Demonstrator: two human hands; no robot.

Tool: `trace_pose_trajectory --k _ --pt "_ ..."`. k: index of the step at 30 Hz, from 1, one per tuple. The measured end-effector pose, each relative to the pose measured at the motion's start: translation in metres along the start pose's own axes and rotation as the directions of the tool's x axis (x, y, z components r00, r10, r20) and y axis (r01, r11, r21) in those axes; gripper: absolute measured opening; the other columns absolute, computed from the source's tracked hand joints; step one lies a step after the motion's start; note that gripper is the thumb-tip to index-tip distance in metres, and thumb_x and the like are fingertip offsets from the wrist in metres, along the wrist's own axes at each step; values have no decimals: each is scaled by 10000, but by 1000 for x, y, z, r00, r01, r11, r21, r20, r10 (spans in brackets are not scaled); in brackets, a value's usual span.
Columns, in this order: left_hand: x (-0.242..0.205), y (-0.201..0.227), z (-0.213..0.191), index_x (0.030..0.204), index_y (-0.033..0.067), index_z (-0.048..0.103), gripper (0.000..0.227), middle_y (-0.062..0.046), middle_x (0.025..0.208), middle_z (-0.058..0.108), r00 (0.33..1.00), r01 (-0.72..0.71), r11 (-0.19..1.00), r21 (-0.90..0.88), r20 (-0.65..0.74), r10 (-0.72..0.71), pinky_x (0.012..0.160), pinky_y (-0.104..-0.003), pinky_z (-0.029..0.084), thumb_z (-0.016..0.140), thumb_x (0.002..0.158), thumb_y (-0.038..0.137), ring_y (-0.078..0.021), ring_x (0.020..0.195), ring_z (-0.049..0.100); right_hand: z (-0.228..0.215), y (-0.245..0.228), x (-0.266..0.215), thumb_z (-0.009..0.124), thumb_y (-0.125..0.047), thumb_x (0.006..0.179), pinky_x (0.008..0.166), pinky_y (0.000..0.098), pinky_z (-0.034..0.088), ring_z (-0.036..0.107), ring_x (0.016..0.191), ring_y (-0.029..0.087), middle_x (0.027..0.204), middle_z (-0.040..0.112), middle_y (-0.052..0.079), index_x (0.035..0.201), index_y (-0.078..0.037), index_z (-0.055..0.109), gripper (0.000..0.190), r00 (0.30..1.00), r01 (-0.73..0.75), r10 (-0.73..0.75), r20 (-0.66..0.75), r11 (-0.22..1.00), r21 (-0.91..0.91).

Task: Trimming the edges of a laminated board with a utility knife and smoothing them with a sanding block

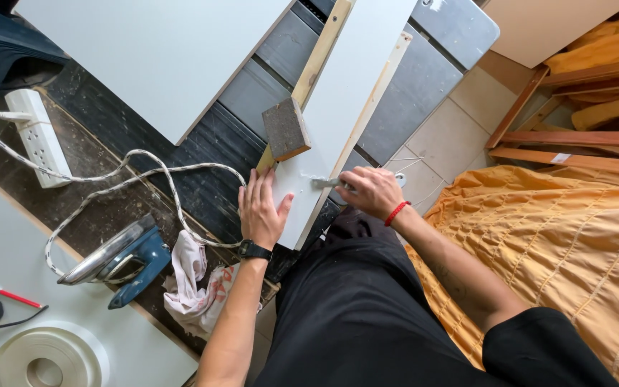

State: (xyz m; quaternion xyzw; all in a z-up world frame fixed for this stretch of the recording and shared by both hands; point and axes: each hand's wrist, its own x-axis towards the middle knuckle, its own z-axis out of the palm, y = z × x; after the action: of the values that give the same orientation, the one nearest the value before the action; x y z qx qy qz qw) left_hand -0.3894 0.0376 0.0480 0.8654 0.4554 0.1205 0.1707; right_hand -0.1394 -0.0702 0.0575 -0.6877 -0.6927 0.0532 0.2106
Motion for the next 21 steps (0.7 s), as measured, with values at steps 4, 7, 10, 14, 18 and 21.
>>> trace_pose_trajectory --k 4,7,10,14,18,21 --pt "2 1 0 1430 139 445 672 -54 1462 494 1000 -14 1000 3 -11 14 1101 -580 322 389 964 619 -302 1406 397 11 9 -3 596 -382 932 606 303 540 657 669 190 710 572 -23 932 -220 621 164 1000 -21 21 1 1000 16" --pt "0 0 -2 1431 140 444 675 -53 1463 494 1000 -11 1000 5 -4 11 1099 -582 323 382 964 624 -303 1406 397 10 15 -2 642 -355 903 608 315 545 664 693 200 731 587 -13 944 -229 618 134 1000 14 -13 -27 999 31" --pt "-1 0 -2 1427 133 448 677 -60 1460 496 1000 -17 1000 -1 2 17 1094 -587 328 384 964 624 -312 1402 401 -3 11 3 611 -399 917 613 323 540 651 676 206 714 557 -1 945 -215 602 186 999 -40 39 -18 999 -27" --pt "1 0 -2 1431 140 445 673 -52 1463 493 1000 -21 1000 19 -3 21 1099 -580 326 381 967 624 -303 1407 397 -3 23 7 613 -374 912 608 312 540 651 663 200 702 557 -7 931 -217 604 158 1000 -5 5 -8 1000 -12" --pt "1 2 -4 1422 136 456 671 -62 1452 504 1000 -17 1000 14 -5 17 1100 -582 324 377 969 626 -309 1401 404 11 31 5 626 -346 910 605 294 539 660 671 183 703 573 -25 904 -216 611 131 1000 9 -9 2 1000 14" --pt "2 5 -6 1422 137 457 675 -67 1451 506 1000 -10 1000 2 -9 10 1092 -589 327 371 971 632 -314 1399 405 9 40 10 619 -322 928 607 310 542 666 688 205 719 588 -8 897 -206 606 120 1000 -1 1 -3 997 76"
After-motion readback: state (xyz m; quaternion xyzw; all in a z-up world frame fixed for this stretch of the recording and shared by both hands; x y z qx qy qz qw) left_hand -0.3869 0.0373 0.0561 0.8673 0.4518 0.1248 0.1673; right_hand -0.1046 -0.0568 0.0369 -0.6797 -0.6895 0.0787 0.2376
